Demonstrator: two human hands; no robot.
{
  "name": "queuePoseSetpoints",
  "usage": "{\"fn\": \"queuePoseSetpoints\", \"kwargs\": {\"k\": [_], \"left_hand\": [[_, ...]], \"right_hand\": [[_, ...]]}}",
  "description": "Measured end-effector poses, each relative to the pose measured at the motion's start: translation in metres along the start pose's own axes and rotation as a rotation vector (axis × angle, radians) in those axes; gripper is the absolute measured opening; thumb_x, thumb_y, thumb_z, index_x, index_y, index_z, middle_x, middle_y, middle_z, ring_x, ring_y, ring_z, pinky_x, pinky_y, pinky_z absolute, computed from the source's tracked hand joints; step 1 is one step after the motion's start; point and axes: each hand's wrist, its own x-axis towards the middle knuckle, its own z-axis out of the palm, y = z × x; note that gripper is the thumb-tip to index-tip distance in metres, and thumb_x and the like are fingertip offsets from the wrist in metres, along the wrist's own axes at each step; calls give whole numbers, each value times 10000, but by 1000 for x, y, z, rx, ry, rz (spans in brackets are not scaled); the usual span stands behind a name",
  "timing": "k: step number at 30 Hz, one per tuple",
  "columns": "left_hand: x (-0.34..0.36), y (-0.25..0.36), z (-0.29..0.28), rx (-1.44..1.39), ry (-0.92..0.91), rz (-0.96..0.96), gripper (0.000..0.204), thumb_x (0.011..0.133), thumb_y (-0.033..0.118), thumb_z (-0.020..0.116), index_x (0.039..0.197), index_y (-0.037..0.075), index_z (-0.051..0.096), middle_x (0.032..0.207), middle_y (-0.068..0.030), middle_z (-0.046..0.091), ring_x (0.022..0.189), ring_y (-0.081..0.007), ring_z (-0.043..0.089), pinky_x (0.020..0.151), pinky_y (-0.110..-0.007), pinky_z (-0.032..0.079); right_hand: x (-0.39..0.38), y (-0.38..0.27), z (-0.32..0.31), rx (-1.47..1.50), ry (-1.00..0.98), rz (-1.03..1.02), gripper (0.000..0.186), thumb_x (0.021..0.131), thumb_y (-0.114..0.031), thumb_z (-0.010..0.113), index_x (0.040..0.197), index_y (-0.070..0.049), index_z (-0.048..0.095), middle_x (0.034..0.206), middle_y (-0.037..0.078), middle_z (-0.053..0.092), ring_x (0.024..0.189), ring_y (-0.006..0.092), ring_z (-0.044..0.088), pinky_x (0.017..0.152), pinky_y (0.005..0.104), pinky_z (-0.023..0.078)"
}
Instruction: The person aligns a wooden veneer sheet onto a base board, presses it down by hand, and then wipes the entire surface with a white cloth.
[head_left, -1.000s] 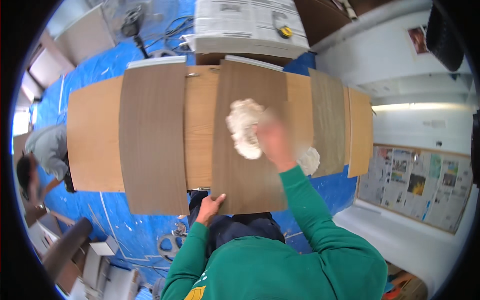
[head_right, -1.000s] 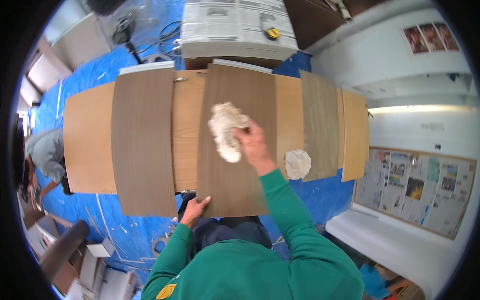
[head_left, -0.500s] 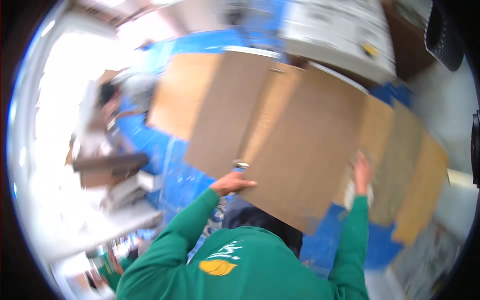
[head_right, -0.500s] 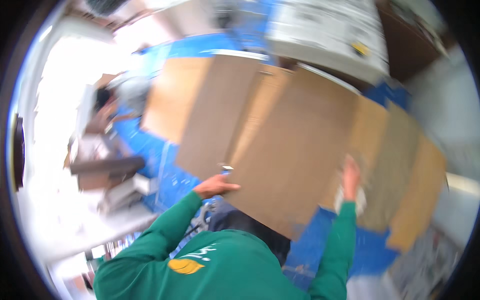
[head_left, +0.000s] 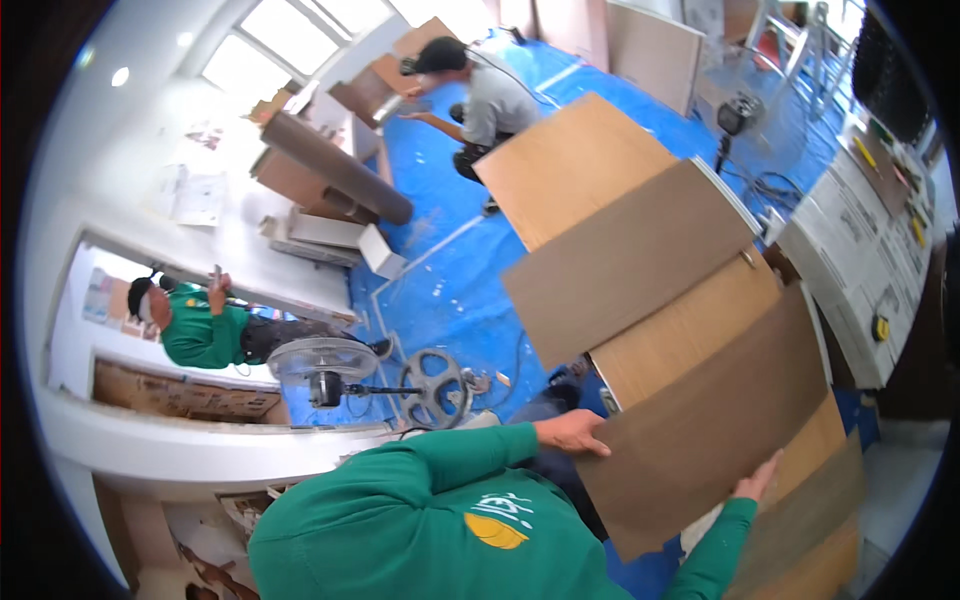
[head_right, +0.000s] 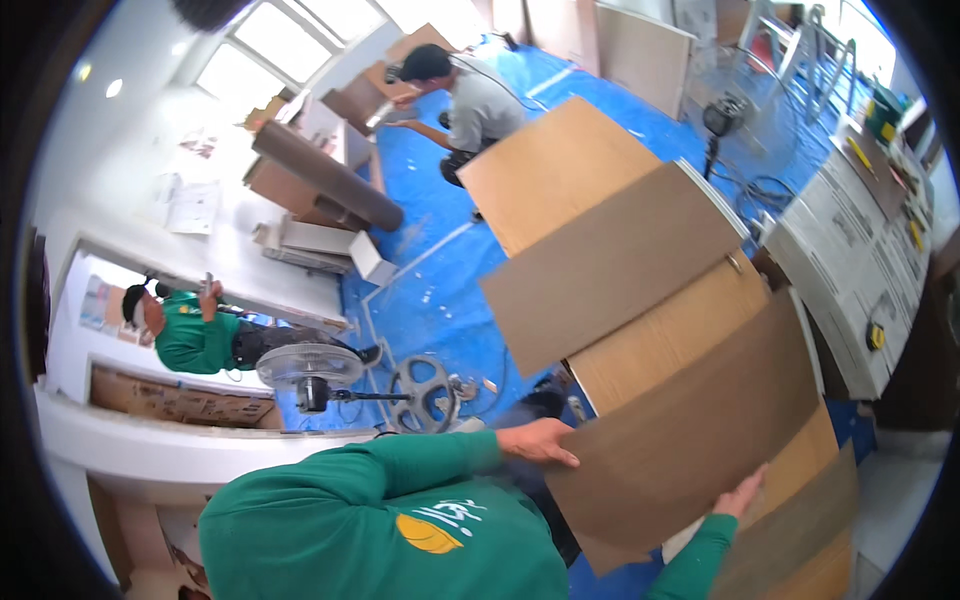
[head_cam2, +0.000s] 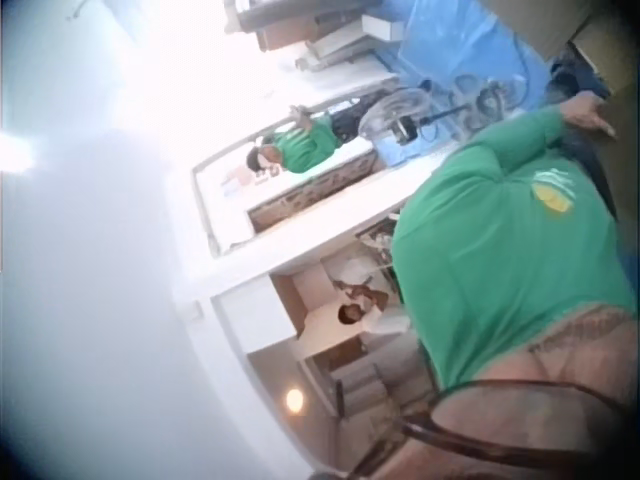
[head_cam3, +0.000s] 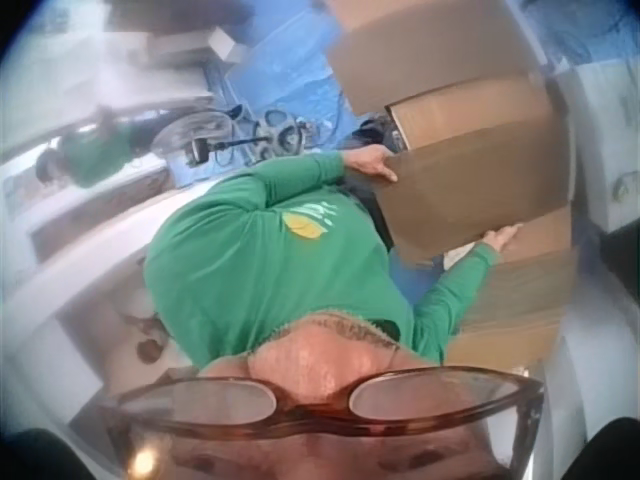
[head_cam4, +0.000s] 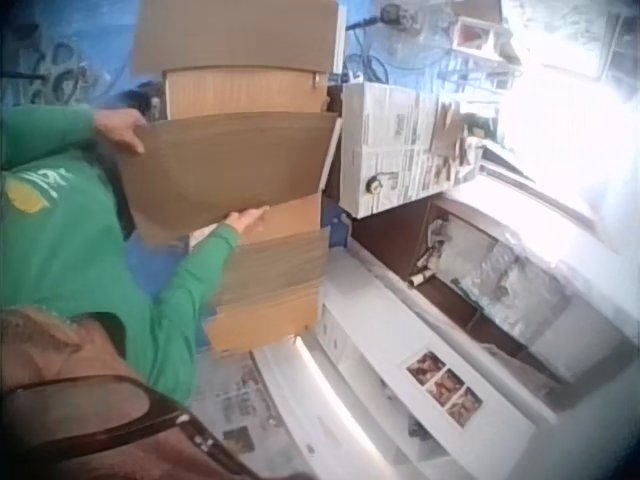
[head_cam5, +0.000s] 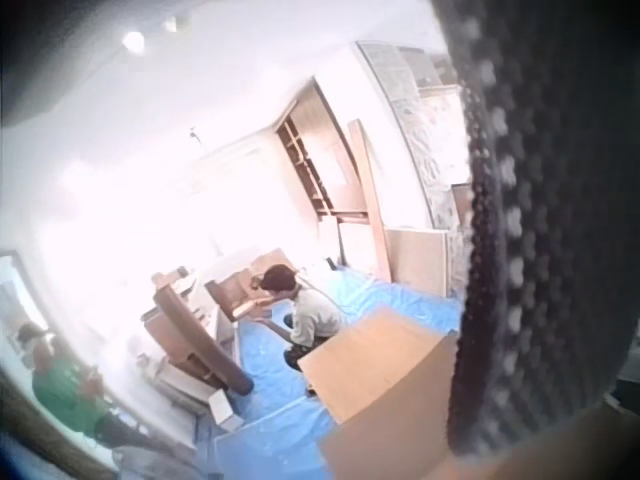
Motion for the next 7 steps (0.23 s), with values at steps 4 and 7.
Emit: {"fn": "queuePoseSetpoints", "kwargs": {"k": [4,7], "left_hand": [[-42,-5,-28,-150,-34,-120,569,1031,317,875,1471,-10,721,1323,-135,825,1229,-202,740,1105,-419,572],[-45,-47,-56,-202,-15,-103,649,1039,311,872,1587,34,662,1464,-150,769,1368,-188,673,1226,-395,506]], "right_hand": [[-9,50,-29,-971,-113,-750,825,1001,3,529,1788,30,284,1870,154,299,1742,325,235,1438,437,135],[6,32,27,159,79,-88,829,1142,-259,594,1825,-30,185,1903,92,201,1749,293,209,1430,410,142]]}}
